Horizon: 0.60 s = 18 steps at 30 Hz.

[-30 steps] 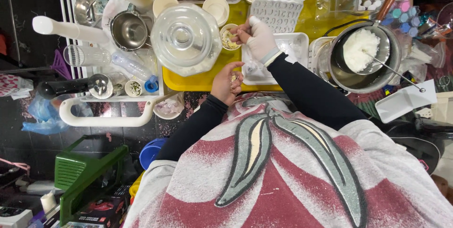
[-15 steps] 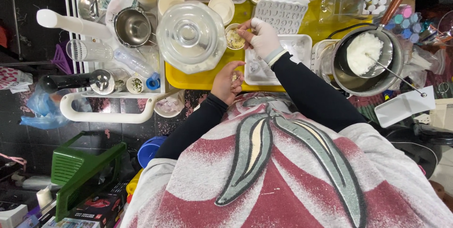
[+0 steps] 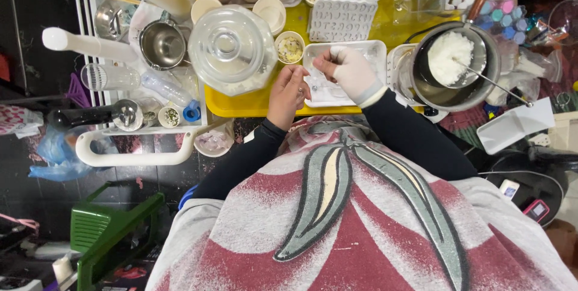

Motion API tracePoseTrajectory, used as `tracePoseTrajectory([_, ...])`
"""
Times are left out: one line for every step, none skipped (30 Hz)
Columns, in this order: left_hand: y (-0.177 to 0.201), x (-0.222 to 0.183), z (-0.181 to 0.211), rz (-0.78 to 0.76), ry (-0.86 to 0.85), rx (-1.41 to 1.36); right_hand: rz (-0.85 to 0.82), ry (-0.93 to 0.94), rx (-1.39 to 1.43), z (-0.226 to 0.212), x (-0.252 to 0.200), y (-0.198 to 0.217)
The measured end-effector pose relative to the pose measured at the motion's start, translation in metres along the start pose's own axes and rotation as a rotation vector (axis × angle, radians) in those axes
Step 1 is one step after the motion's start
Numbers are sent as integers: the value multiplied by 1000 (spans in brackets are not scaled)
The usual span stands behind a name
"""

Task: Filling small decorative silicone molds with white melted wax using a piping tool.

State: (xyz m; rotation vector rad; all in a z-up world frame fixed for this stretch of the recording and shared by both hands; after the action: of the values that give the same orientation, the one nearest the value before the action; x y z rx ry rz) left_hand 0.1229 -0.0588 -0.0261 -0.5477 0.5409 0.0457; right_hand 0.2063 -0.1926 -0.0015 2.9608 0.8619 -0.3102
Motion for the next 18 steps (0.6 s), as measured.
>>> tracePoseTrajectory([-4,1,-3,-8,3,6,10,2,2,-1,-7,2])
tracePoseTrajectory([-11,1,1,-36,-91,101,3,45,-52,-4,-14,4])
tracePoseTrajectory([-19,-1,4,-68,-186,196,-3,88,-105,-8,-22,5])
tracePoseTrajectory([-25,-5,6,-77,-183,202,7,90,-104,-11,-29,8])
tracePoseTrajectory([-33,-11,10,-101,-219,289,19,74,-156,-12,-37,10])
tracePoseTrajectory([-42,-16,14,-123,-256,376,29,58,-207,-14,-44,13])
tracePoseTrajectory([-47,-18,16,-131,-254,381,39,60,-205,-18,-48,15])
tracePoseTrajectory([-51,-20,16,-135,-248,414,53,71,-214,-21,-53,16])
tracePoseTrajectory([-56,-22,16,-139,-243,447,67,83,-222,-24,-59,18])
tracePoseTrajectory([-57,-21,15,-150,-238,452,80,81,-219,-24,-63,21])
tracePoseTrajectory([-60,-20,11,-172,-218,482,83,92,-225,-26,-67,22])
tracePoseTrajectory([-62,-20,8,-191,-200,512,82,104,-231,-27,-70,24])
tracePoseTrajectory([-64,-21,7,-200,-197,517,93,103,-229,-26,-74,25])
tracePoseTrajectory([-67,-21,7,-203,-181,544,108,109,-156,-26,-77,27])
tracePoseTrajectory([-69,-21,6,-205,-165,571,123,115,-82,-26,-80,28])
tracePoseTrajectory([-71,-22,5,-213,-160,575,133,113,-80,-35,-86,25])
tracePoseTrajectory([-74,-24,6,-224,-174,571,217,162,-229,-50,-93,29])
tracePoseTrajectory([-78,-25,9,-233,-191,567,300,211,-381,-66,-99,32])
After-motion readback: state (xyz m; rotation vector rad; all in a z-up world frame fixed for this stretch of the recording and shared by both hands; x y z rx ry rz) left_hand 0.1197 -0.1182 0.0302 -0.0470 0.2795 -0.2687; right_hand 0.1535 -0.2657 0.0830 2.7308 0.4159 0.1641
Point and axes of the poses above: each hand's wrist, its own x-axis towards the middle knuckle, its own y-axis out of the back of the hand, z = x × y, the point moved 8 cm from there along x, towards the middle knuckle, and after that the axes turned 9 degrees about y, right-handed, at the moved point
